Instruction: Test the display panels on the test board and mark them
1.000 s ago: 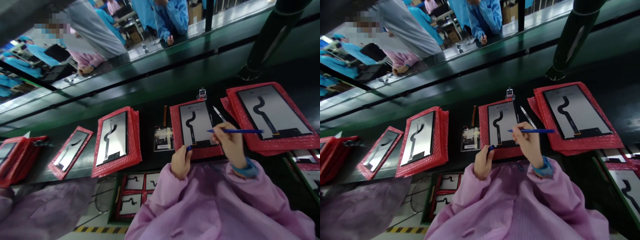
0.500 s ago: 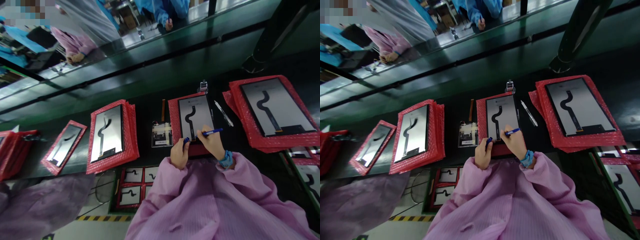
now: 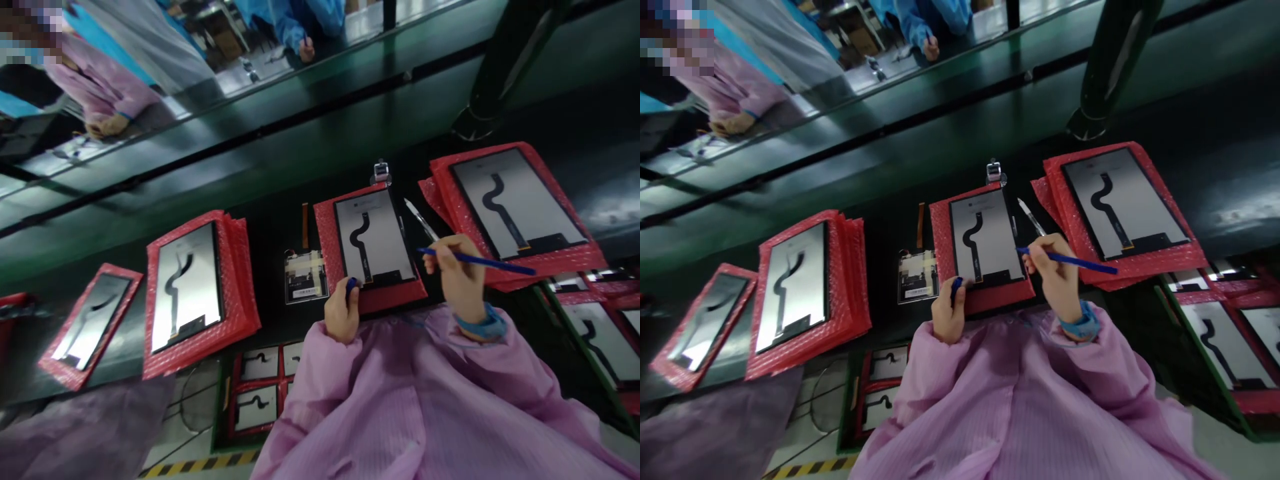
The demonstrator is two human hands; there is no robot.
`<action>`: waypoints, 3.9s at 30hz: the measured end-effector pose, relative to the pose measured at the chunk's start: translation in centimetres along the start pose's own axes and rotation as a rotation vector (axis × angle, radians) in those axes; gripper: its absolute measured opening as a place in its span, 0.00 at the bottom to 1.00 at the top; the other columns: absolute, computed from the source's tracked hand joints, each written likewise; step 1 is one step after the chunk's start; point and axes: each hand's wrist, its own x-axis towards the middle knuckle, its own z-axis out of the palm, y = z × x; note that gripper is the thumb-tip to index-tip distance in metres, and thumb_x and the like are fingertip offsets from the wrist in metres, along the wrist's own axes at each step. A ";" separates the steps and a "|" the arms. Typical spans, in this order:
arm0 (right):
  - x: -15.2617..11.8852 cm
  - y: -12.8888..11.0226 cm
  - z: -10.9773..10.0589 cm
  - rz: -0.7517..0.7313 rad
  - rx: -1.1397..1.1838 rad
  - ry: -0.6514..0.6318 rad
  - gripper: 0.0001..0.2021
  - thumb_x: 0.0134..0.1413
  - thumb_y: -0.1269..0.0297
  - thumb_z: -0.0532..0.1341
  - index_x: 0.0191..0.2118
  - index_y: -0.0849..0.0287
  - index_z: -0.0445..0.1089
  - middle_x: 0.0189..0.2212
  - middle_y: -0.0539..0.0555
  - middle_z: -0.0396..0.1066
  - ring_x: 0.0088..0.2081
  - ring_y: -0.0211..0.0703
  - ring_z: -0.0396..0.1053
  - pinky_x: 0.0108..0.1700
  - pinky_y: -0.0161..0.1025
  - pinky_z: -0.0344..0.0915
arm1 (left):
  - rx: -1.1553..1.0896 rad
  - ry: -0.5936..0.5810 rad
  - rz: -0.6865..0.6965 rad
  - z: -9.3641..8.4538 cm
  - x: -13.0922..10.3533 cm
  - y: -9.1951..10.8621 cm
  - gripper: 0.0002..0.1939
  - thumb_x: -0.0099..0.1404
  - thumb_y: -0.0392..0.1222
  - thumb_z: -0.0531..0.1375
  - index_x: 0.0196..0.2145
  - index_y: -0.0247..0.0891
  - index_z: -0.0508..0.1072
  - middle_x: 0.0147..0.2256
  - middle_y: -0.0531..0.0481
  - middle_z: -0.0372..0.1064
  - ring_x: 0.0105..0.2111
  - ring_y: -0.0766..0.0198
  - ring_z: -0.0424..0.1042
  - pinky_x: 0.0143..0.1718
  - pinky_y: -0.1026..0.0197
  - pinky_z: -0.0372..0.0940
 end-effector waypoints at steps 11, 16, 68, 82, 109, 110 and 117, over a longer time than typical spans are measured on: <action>6.9 0.9 -16.5 -0.193 -0.738 0.426 0.16 0.55 0.63 0.61 0.21 0.53 0.56 0.16 0.44 0.55 0.21 0.36 0.57 0.28 0.40 0.54 | 0.146 0.028 -0.017 -0.1 -0.3 -1.1 0.18 0.73 0.53 0.51 0.47 0.38 0.73 0.42 0.44 0.78 0.40 0.58 0.79 0.40 0.60 0.71; 6.7 1.6 -16.4 -0.142 -0.791 0.383 0.17 0.52 0.66 0.59 0.20 0.52 0.50 0.16 0.44 0.51 0.21 0.35 0.52 0.28 0.39 0.52 | 0.173 0.056 -0.018 -0.2 -0.4 -1.2 0.17 0.73 0.52 0.52 0.46 0.38 0.72 0.39 0.45 0.79 0.38 0.58 0.79 0.39 0.60 0.70; 5.9 -1.1 5.1 -0.008 -0.321 -0.512 0.17 0.64 0.55 0.52 0.34 0.55 0.75 0.30 0.54 0.72 0.30 0.43 0.69 0.31 0.39 0.65 | -0.028 -0.223 0.084 -4.7 9.3 4.0 0.22 0.74 0.55 0.53 0.49 0.35 0.74 0.46 0.41 0.74 0.46 0.55 0.74 0.51 0.54 0.68; 8.4 0.7 6.2 -0.388 -1.305 -0.327 0.18 0.62 0.64 0.54 0.52 0.69 0.70 0.47 0.69 0.73 0.49 0.63 0.70 0.47 0.52 0.69 | 0.300 0.008 -0.348 -4.8 15.9 -3.2 0.21 0.63 0.30 0.60 0.54 0.38 0.67 0.47 0.39 0.72 0.51 0.49 0.72 0.53 0.48 0.65; 7.2 5.1 8.5 -0.337 -0.942 -0.695 0.32 0.59 0.60 0.63 0.66 0.68 0.59 0.63 0.69 0.65 0.69 0.63 0.55 0.70 0.64 0.50 | -0.657 0.183 -0.041 -5.8 16.8 -4.8 0.21 0.64 0.61 0.64 0.38 0.39 0.77 0.31 0.49 0.79 0.28 0.65 0.78 0.37 0.60 0.72; 7.2 5.0 8.5 -0.338 -0.910 -0.685 0.31 0.58 0.61 0.63 0.65 0.66 0.60 0.60 0.68 0.67 0.67 0.64 0.57 0.68 0.65 0.53 | -0.641 0.177 -0.025 -5.8 16.8 -4.7 0.20 0.64 0.61 0.64 0.38 0.39 0.77 0.31 0.49 0.79 0.29 0.65 0.78 0.38 0.60 0.72; 6.9 4.7 9.0 -0.062 -0.234 -0.652 0.39 0.52 0.61 0.66 0.68 0.48 0.52 0.69 0.58 0.52 0.61 0.55 0.65 0.54 0.53 0.73 | -0.534 0.033 0.073 -6.2 16.0 -3.6 0.22 0.66 0.61 0.61 0.31 0.38 0.78 0.28 0.49 0.76 0.30 0.66 0.74 0.36 0.62 0.69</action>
